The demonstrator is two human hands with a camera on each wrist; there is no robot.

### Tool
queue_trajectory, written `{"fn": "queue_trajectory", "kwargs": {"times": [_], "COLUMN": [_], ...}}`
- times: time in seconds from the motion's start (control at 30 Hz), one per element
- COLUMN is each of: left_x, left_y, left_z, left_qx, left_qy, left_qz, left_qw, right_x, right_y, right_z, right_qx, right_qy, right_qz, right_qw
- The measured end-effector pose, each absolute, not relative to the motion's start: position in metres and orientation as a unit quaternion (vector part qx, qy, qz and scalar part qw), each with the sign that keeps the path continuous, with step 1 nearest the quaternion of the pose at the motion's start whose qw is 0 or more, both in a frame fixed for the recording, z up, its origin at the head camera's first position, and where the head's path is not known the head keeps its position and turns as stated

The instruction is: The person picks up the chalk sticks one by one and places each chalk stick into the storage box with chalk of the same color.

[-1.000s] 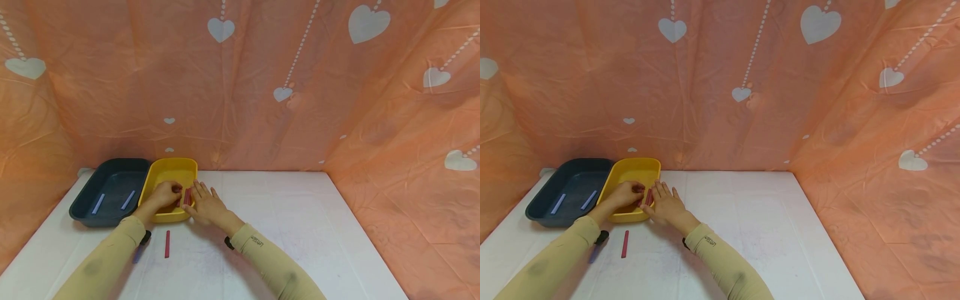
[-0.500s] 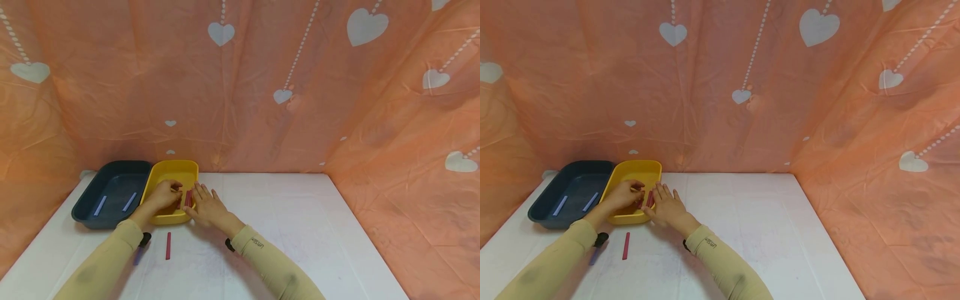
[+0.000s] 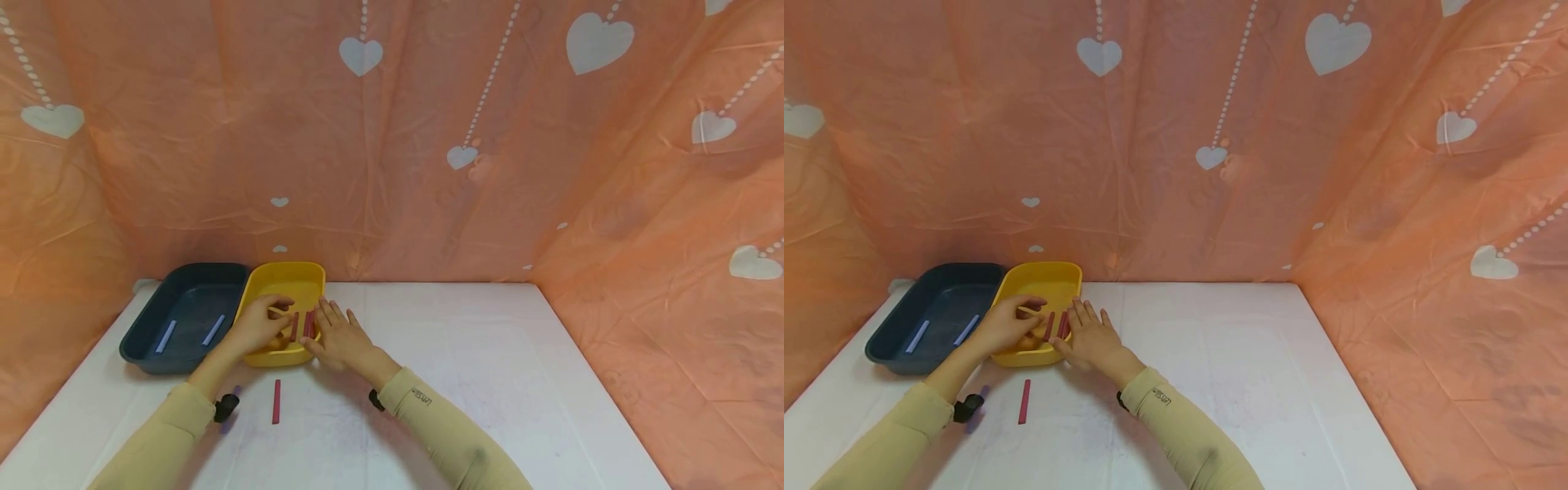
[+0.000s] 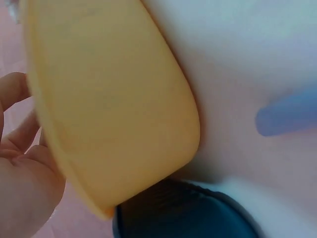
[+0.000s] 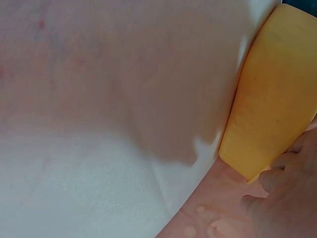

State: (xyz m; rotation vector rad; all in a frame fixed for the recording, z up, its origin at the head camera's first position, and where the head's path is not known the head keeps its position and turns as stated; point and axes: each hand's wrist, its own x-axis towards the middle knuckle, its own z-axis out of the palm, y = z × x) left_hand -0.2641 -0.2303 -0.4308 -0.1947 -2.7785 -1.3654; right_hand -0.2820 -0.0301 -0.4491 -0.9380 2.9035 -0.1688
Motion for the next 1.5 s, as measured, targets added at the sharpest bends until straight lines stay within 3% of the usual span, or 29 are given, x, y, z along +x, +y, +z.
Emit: {"fn": "queue_trajectory", "kwargs": {"times": [0.27, 1.13, 1.5], "left_x": [-0.239, -0.163, -0.147], "left_y": [-0.236, -0.257, -0.271], "left_z": [-0.422, -0.425, -0.436], "left_qx": [-0.067, -0.074, -0.046], "left_qy": [-0.893, -0.918, -0.936], "left_qz": [-0.439, -0.373, -0.346], "left_qw": [0.073, 0.112, 0.041], "right_x": [-0.283, -0.282, -0.282], "right_y": [-0.030, -0.028, -0.029], "right_z": [-0.447, -0.448, -0.445], "right_qx": [-0.305, -0.309, -0.315], "right_qy": [0.950, 0.947, 0.945], "right_qz": [-0.054, -0.071, -0.070], "right_qw": [0.044, 0.053, 0.052]}}
